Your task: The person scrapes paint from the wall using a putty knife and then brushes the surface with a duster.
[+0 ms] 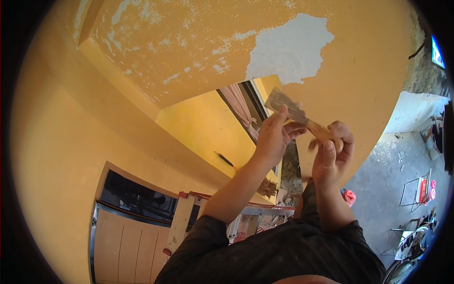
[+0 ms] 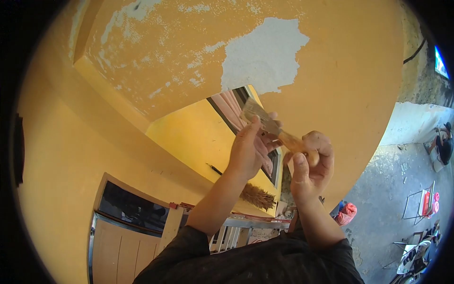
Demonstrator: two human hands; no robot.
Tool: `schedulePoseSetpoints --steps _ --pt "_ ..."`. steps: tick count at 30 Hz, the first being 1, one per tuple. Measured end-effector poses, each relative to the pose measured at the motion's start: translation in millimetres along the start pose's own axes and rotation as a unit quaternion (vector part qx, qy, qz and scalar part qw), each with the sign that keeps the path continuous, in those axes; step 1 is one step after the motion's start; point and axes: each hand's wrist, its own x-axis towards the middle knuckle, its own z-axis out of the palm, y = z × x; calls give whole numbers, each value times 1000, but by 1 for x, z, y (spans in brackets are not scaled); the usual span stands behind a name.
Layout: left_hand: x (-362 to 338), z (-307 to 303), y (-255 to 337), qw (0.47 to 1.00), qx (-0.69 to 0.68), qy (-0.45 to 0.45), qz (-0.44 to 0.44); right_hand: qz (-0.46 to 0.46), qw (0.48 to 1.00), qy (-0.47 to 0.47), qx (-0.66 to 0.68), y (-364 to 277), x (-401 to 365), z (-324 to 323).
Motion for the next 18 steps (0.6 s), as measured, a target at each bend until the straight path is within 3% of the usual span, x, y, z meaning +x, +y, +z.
schedulePoseSetpoints --steps 1,2,4,6,7,8,9,10,11,12,14,18 --pt "-2 6 -3 999 22 -34 -2 -79 990 -28 -113 6 7 -6" --pt "-3 10 -5 997 45 -68 -4 -80 990 -30 -115 9 12 -3" --pt "-4 13 -6 996 43 -76 4 -59 992 -6 111 11 24 15" --pt "-15 13 7 934 337 -110 51 -56 983 -62 161 8 42 21" --pt "-18 9 12 887 428 -90 147 -41 966 -103 231 10 49 22" --pt "-17 6 18 887 428 -87 152 -25 942 -143 301 13 56 24" --pt "-16 3 24 775 516 -54 360 -23 940 -147 306 13 62 27" --pt "-16 -1 29 613 573 -17 543 -61 938 -170 296 12 69 31" --pt "-13 -13 28 536 603 17 590 -99 933 -194 285 14 74 35" --pt "-4 -17 27 534 604 25 591 -96 931 -200 289 20 78 37" --pt "21 -22 29 429 624 95 647 -107 936 -184 282 33 84 41" --pt "59 -49 28 424 666 48 611 -105 946 -182 248 64 87 38"
